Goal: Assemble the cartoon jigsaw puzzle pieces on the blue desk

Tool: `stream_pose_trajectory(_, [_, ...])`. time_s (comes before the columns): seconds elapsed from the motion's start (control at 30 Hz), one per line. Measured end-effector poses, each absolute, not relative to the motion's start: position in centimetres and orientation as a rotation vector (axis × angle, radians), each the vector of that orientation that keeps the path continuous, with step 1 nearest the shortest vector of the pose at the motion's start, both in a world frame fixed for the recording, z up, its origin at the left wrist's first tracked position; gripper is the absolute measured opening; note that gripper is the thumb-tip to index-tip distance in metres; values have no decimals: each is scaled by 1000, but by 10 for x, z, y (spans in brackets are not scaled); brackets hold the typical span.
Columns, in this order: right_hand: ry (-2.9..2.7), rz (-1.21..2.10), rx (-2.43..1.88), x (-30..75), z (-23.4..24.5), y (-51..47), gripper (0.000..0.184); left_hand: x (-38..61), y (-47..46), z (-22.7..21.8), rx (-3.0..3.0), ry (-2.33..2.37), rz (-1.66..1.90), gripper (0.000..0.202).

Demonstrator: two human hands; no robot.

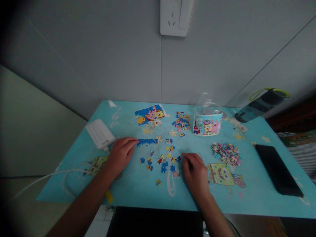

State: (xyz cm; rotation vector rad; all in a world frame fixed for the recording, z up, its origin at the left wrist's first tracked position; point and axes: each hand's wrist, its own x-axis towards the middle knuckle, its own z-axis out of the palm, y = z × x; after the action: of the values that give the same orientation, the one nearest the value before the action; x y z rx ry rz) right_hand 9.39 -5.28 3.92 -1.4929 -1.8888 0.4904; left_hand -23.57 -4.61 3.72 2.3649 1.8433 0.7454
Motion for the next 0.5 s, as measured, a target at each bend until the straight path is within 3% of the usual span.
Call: stream_pose_trajectory(0.5, [-1887,518,-1462,94,38,-53,20,-235,-46,36,2369,1856,733,27])
